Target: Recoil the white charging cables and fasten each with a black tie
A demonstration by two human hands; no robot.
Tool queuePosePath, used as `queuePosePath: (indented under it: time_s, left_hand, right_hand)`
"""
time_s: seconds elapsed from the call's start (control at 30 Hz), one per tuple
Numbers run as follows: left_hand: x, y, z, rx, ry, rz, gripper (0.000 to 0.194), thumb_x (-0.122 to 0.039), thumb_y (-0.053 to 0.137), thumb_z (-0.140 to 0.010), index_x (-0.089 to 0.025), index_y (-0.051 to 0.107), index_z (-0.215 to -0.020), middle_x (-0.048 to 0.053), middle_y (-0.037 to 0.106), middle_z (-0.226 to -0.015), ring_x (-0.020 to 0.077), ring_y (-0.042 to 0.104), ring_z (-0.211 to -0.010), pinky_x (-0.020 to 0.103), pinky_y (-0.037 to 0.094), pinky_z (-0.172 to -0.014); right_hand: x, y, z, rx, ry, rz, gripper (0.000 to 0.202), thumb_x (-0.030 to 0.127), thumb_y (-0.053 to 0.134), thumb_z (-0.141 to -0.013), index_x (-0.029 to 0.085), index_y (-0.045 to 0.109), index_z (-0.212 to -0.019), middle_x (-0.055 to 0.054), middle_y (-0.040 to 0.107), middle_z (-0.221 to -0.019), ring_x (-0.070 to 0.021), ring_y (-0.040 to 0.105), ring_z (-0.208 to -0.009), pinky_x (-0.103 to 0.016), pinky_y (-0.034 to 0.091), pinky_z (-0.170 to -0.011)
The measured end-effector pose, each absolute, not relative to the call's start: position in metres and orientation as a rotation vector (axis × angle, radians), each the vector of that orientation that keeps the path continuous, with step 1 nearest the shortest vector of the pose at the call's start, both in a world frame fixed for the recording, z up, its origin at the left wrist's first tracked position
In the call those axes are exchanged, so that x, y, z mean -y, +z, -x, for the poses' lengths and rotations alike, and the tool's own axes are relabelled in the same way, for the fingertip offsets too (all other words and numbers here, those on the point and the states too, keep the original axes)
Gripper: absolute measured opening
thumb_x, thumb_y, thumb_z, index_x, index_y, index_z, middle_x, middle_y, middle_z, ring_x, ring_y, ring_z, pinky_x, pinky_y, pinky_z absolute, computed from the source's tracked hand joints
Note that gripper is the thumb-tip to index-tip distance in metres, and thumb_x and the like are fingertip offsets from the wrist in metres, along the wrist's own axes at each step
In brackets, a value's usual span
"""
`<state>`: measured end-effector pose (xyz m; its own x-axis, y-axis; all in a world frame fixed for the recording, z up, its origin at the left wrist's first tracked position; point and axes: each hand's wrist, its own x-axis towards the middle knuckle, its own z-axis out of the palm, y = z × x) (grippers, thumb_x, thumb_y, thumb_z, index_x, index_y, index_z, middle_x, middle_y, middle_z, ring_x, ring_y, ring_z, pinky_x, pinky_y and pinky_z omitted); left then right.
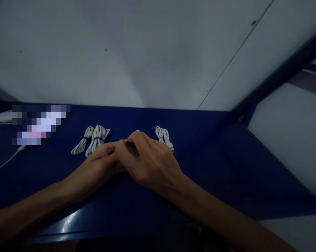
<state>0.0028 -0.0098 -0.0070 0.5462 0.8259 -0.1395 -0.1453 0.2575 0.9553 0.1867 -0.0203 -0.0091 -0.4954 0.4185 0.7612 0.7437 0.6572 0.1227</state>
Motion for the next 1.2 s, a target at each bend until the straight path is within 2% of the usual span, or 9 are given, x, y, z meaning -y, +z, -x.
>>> queuePosePath:
  time_s: [0.17,0.33,0.47,0.57,0.63,0.73,0.9,1.03,1.2]
  left_hand:
    - [0.016,0.005,-0.004,-0.579,0.738,-0.792,0.032,-0.037,0.057,-0.109,-0.018,0.070,-0.086,0.004,0.053,-0.088,0.0172,0.047,-0.075,0.033,0.050,-0.077]
    - [0.019,0.003,-0.001,-0.511,0.704,-0.793,0.038,-0.045,0.052,-0.114,-0.018,0.073,-0.097,0.003,0.052,-0.091,0.0163,0.044,-0.076,0.031,0.051,-0.081]
    - [0.015,-0.002,-0.003,-0.489,0.768,-0.934,0.038,-0.044,0.052,-0.116,-0.019,0.075,-0.098,0.003,0.058,-0.089,0.0170,0.052,-0.082,0.030,0.050,-0.083]
    - [0.011,-0.002,-0.004,-0.525,0.830,-1.076,0.032,-0.041,0.057,-0.115,-0.019,0.078,-0.105,0.005,0.068,-0.088,0.0176,0.061,-0.086,0.029,0.051,-0.085]
    - [0.009,-0.002,-0.004,-0.564,0.873,-1.143,0.025,-0.037,0.062,-0.113,-0.019,0.080,-0.112,0.006,0.075,-0.096,0.0185,0.067,-0.093,0.030,0.053,-0.090]
    - [0.009,0.000,-0.004,-0.617,0.937,-1.202,0.017,-0.030,0.071,-0.108,-0.019,0.082,-0.116,0.007,0.080,-0.109,0.0199,0.074,-0.099,0.032,0.057,-0.097]
    - [0.015,0.002,-0.004,-0.771,1.087,-1.333,0.012,-0.023,0.083,-0.097,-0.020,0.084,-0.108,0.004,0.084,-0.104,0.0204,0.078,-0.095,0.031,0.060,-0.095]
    - [0.018,0.003,-0.005,-0.846,1.177,-1.385,0.013,-0.021,0.086,-0.094,-0.021,0.085,-0.107,0.003,0.084,-0.104,0.0205,0.079,-0.097,0.029,0.061,-0.092]
    - [0.013,0.007,-0.004,-0.841,1.075,-1.298,0.015,-0.031,0.085,-0.096,-0.018,0.085,-0.105,0.006,0.085,-0.097,0.0226,0.079,-0.089,0.034,0.062,-0.090]
  right_hand:
    - [0.024,-0.014,-0.189,2.001,-0.471,0.840,0.024,0.008,0.051,-0.112,0.019,0.072,-0.107,-0.004,0.073,-0.093,-0.0143,0.070,-0.077,-0.023,0.058,-0.061]
    - [0.029,-0.012,-0.189,1.958,-0.411,0.747,0.020,0.006,0.058,-0.109,0.021,0.072,-0.110,-0.004,0.076,-0.098,-0.0139,0.075,-0.084,-0.023,0.063,-0.066]
    - [0.035,-0.003,-0.186,1.919,-0.243,0.904,0.021,0.008,0.063,-0.108,0.027,0.071,-0.108,-0.003,0.080,-0.107,-0.0214,0.079,-0.099,-0.036,0.069,-0.079]
    - [0.036,0.003,-0.186,1.877,-0.163,0.946,0.020,0.009,0.066,-0.107,0.028,0.071,-0.102,-0.003,0.080,-0.096,-0.0291,0.077,-0.110,-0.048,0.067,-0.089]
    - [0.036,0.005,-0.187,1.838,-0.088,1.013,0.017,0.012,0.069,-0.105,0.028,0.071,-0.101,-0.004,0.078,-0.094,-0.0295,0.074,-0.108,-0.046,0.067,-0.084]
    - [0.038,0.004,-0.190,1.748,0.119,1.130,0.011,0.015,0.071,-0.105,0.026,0.071,-0.102,-0.004,0.075,-0.101,-0.0227,0.073,-0.093,-0.037,0.065,-0.074]
    - [0.042,0.005,-0.188,1.595,0.395,1.186,0.007,0.019,0.076,-0.103,0.024,0.072,-0.100,-0.002,0.075,-0.097,-0.0169,0.073,-0.077,-0.027,0.061,-0.059]
    - [0.041,0.008,-0.184,1.580,0.378,1.177,0.008,0.017,0.076,-0.103,0.023,0.073,-0.099,-0.001,0.076,-0.093,-0.0168,0.074,-0.079,-0.027,0.063,-0.064]
    - [0.036,0.007,-0.190,1.628,0.516,1.113,0.004,0.019,0.073,-0.106,0.023,0.074,-0.105,-0.001,0.077,-0.097,-0.0166,0.077,-0.080,-0.028,0.064,-0.067]
